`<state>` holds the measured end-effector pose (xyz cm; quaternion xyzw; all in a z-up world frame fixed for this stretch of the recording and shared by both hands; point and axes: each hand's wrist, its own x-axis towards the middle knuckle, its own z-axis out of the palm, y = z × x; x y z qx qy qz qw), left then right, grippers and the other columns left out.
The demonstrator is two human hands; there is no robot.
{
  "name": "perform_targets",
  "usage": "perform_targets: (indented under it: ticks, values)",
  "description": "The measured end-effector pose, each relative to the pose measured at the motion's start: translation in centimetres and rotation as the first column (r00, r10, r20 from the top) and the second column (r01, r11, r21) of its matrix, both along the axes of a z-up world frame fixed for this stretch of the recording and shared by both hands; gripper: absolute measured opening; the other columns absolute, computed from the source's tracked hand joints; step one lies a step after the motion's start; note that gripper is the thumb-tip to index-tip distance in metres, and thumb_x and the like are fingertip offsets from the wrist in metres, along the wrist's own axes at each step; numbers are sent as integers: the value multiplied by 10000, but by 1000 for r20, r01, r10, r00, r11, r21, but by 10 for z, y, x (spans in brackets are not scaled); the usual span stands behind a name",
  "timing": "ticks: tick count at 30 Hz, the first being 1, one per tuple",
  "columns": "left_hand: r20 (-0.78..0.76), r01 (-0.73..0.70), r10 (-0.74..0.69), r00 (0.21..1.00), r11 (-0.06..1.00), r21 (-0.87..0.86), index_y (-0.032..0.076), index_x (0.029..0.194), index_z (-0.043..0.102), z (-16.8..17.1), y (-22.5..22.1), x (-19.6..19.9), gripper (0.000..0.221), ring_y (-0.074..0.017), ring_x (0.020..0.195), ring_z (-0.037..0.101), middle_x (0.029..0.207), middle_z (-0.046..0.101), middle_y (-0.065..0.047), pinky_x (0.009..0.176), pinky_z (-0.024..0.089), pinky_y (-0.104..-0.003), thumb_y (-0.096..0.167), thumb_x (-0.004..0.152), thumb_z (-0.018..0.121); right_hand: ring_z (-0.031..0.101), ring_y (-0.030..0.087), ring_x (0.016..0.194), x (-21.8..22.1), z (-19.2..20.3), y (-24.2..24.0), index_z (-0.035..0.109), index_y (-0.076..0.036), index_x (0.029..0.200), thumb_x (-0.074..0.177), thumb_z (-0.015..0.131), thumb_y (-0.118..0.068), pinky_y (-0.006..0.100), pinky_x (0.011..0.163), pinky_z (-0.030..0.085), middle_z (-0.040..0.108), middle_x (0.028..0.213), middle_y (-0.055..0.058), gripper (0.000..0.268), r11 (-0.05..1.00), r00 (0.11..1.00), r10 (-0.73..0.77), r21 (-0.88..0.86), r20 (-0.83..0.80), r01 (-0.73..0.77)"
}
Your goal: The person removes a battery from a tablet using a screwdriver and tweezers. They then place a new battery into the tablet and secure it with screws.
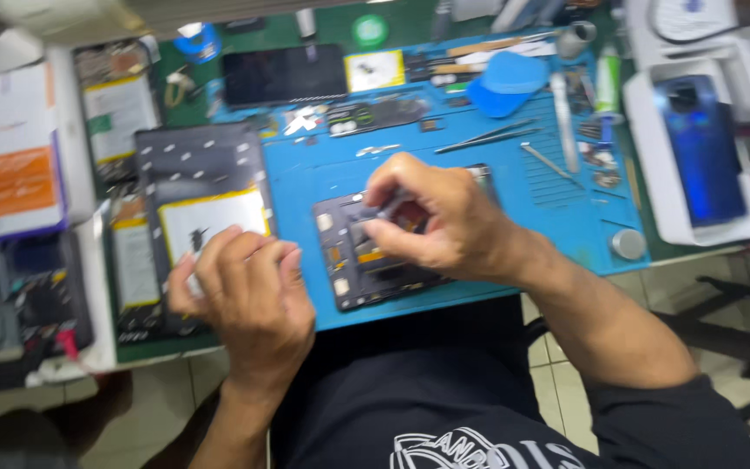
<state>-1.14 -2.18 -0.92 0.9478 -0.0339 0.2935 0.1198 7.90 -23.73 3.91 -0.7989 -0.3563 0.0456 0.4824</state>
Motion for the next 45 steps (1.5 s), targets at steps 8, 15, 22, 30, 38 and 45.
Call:
perform_targets:
  ticks: [8,15,22,30,38,45]
  values:
    - [104,92,-82,991,991,-94,104,939,660,-3,3,-1,124,-293,1070,655,1009,641,-27,1096,222,-500,96,970,779,683,133,676,-11,-9,6,621,-33,1015,892,794,-130,213,594,552,694,899,59,233,988,995,-58,-140,78,68]
    - [60,119,-111,992,982,-143,99,907,663,-2,6,0,180,-284,1068,645,1012,649,-29,1061,245,-499,83,906,842,691,136,698,-11,-12,16,626,-14,1033,900,796,-86,209,611,567,701,904,71,227,988,994,-12,-155,109,29]
    - [88,107,-95,992,984,-144,96,920,663,-3,6,0,160,-282,1056,659,1005,643,-22,1066,250,-498,78,932,821,694,143,698,-9,-16,21,620,-13,1035,915,804,-65,214,607,570,696,910,77,226,988,991,-1,-154,132,21]
    - [103,111,-95,990,980,-164,84,929,666,-4,7,0,157,-281,1043,661,1007,644,-31,1061,256,-498,60,931,821,665,199,706,-4,-2,29,614,31,988,915,737,33,280,621,547,663,882,110,143,979,953,142,-177,269,-97]
    - [100,92,-77,992,985,-149,68,968,635,-1,6,-1,171,-283,1024,669,989,634,-33,1054,266,-503,142,1061,512,431,302,790,-3,29,57,510,-1,1063,913,538,85,427,696,420,490,875,131,175,759,816,518,-578,257,-299]
    - [142,75,-52,988,983,-166,70,929,663,0,6,0,139,-298,1033,668,979,663,-47,1060,253,-488,110,1040,589,502,295,617,1,31,55,468,-71,896,1066,589,-127,443,524,431,514,691,85,216,720,837,491,-654,242,-233]
